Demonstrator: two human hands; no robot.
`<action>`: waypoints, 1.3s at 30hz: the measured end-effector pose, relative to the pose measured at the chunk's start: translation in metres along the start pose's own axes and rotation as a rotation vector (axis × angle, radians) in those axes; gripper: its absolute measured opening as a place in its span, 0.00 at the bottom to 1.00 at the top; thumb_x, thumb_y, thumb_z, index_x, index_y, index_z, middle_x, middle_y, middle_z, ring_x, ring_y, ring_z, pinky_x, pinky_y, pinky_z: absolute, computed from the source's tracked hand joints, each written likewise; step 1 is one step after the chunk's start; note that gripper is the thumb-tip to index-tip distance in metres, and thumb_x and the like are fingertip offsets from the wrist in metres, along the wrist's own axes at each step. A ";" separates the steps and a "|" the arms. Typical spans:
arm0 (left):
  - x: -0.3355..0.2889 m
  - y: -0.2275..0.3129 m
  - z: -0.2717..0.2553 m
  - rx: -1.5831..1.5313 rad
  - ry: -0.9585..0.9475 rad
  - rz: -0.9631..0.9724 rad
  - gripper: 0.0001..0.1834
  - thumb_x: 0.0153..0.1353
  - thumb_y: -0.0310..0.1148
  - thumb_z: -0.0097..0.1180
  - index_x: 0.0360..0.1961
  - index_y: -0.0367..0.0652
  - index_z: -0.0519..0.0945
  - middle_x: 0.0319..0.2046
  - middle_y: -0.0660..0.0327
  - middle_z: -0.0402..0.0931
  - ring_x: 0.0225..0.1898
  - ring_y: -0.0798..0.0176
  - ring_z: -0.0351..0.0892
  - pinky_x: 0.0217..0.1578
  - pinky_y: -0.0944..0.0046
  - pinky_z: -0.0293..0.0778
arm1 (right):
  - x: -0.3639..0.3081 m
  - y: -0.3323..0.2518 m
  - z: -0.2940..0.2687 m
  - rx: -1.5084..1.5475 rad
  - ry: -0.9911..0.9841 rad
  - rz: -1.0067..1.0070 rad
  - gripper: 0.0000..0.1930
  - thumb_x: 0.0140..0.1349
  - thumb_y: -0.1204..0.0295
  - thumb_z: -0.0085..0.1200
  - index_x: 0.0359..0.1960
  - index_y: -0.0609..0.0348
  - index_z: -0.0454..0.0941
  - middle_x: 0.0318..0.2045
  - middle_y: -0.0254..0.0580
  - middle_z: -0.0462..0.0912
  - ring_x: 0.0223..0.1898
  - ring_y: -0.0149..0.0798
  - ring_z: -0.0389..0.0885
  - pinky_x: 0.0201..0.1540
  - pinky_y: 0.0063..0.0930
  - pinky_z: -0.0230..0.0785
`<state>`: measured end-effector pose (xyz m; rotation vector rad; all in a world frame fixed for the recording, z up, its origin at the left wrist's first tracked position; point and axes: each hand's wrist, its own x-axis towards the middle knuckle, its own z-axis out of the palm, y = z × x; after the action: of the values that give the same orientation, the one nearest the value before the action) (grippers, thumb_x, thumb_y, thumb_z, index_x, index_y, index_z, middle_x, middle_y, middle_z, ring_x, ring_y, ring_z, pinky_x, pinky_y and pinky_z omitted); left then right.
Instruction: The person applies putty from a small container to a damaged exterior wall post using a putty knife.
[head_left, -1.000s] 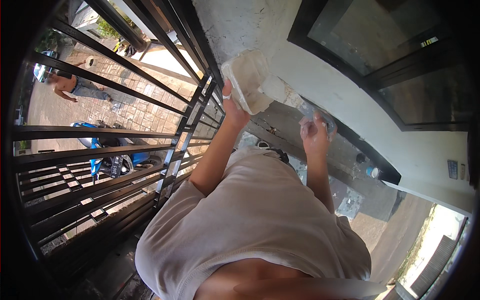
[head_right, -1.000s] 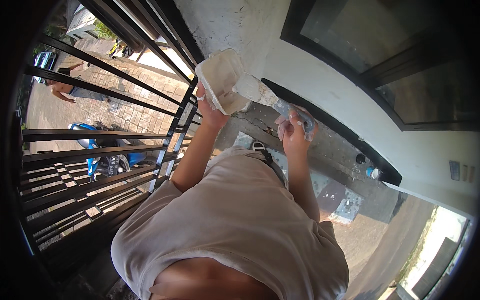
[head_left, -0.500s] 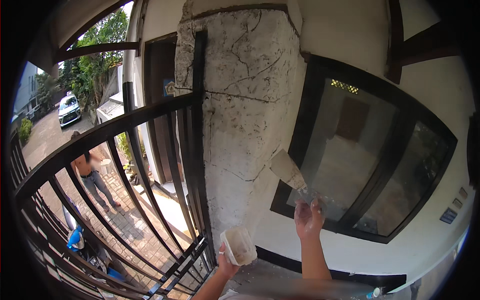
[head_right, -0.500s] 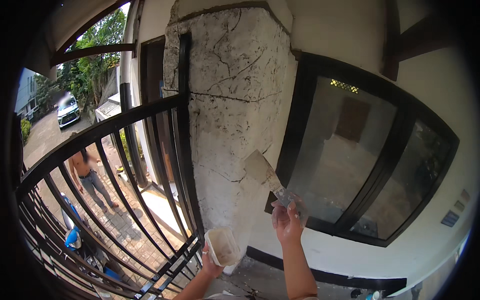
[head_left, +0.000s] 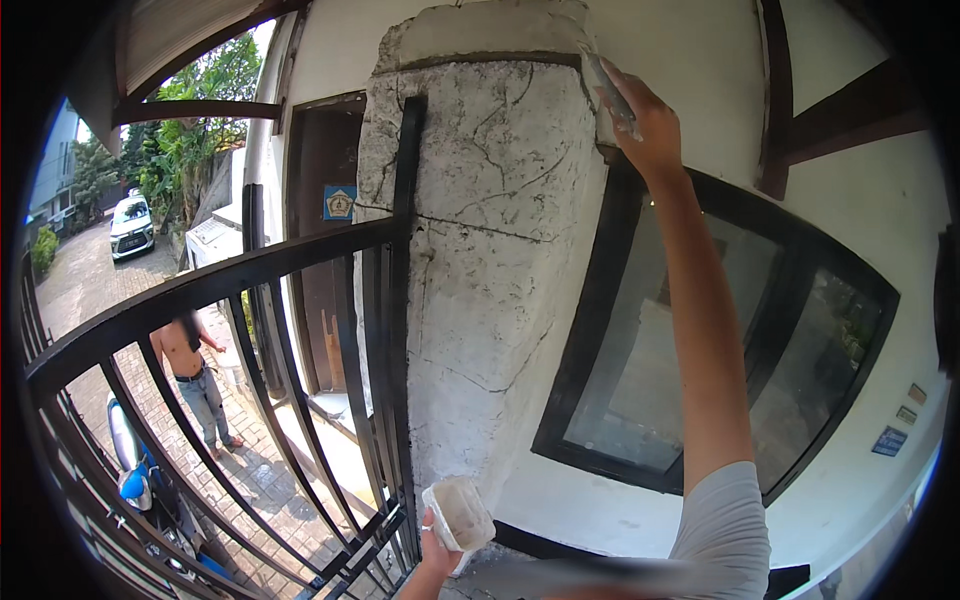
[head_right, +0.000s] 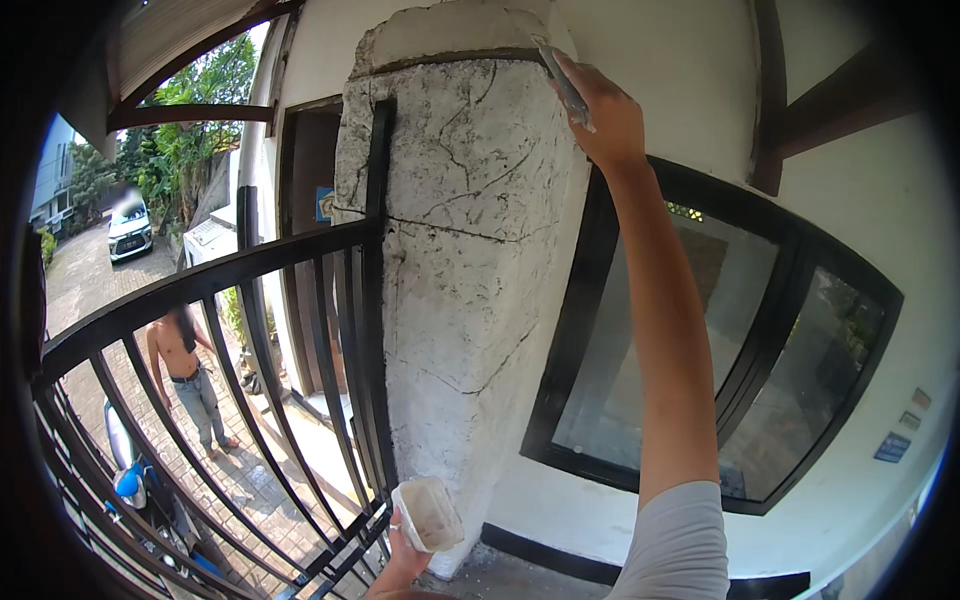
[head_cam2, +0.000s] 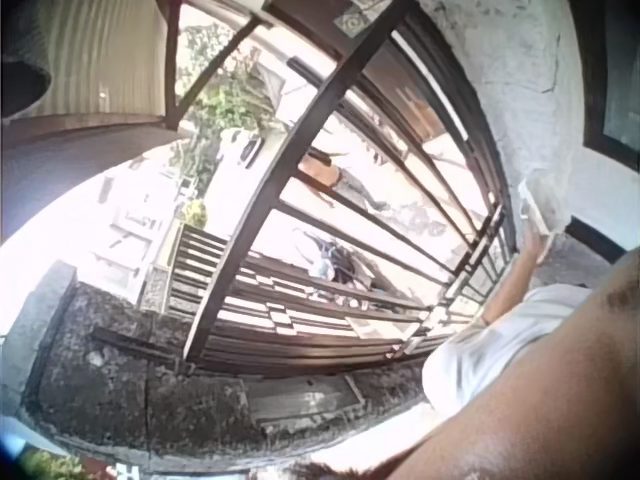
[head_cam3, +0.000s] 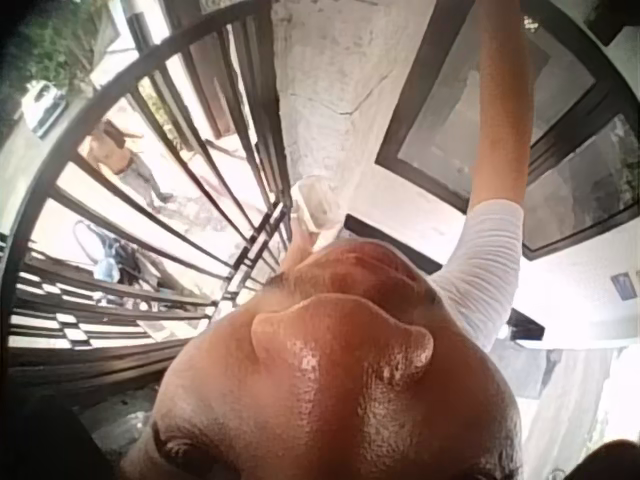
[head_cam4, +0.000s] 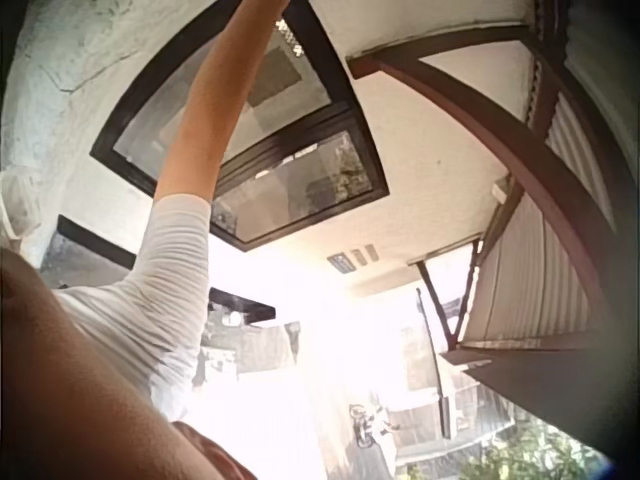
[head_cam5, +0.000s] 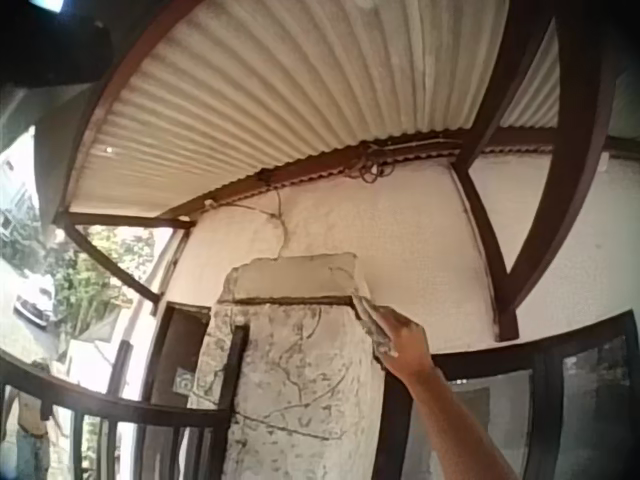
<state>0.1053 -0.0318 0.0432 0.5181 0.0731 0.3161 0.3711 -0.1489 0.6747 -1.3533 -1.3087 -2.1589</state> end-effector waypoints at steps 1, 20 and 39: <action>0.001 0.002 -0.001 -0.004 0.030 -0.006 0.42 0.69 0.68 0.39 0.74 0.51 0.62 0.67 0.57 0.70 0.67 0.47 0.70 0.67 0.40 0.65 | 0.003 0.004 0.005 -0.063 -0.050 -0.039 0.32 0.58 0.74 0.67 0.66 0.41 0.75 0.45 0.35 0.87 0.42 0.42 0.87 0.43 0.35 0.82; 0.011 0.002 -0.011 0.023 0.089 -0.022 0.42 0.69 0.69 0.37 0.74 0.53 0.63 0.67 0.59 0.70 0.67 0.48 0.70 0.67 0.41 0.65 | -0.023 0.037 0.012 -0.375 -0.361 -0.209 0.46 0.50 0.81 0.64 0.74 0.36 0.63 0.56 0.33 0.80 0.43 0.39 0.86 0.45 0.34 0.84; 0.014 -0.010 -0.005 -0.041 0.014 0.043 0.40 0.68 0.66 0.43 0.72 0.53 0.65 0.64 0.57 0.73 0.64 0.47 0.73 0.63 0.37 0.69 | -0.004 0.016 0.025 -0.602 -0.428 -0.288 0.37 0.57 0.76 0.61 0.72 0.52 0.66 0.36 0.39 0.80 0.31 0.35 0.87 0.29 0.28 0.82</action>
<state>0.1209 -0.0331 0.0346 0.4773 0.0694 0.3625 0.3983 -0.1385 0.6840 -2.0560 -1.0671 -2.7061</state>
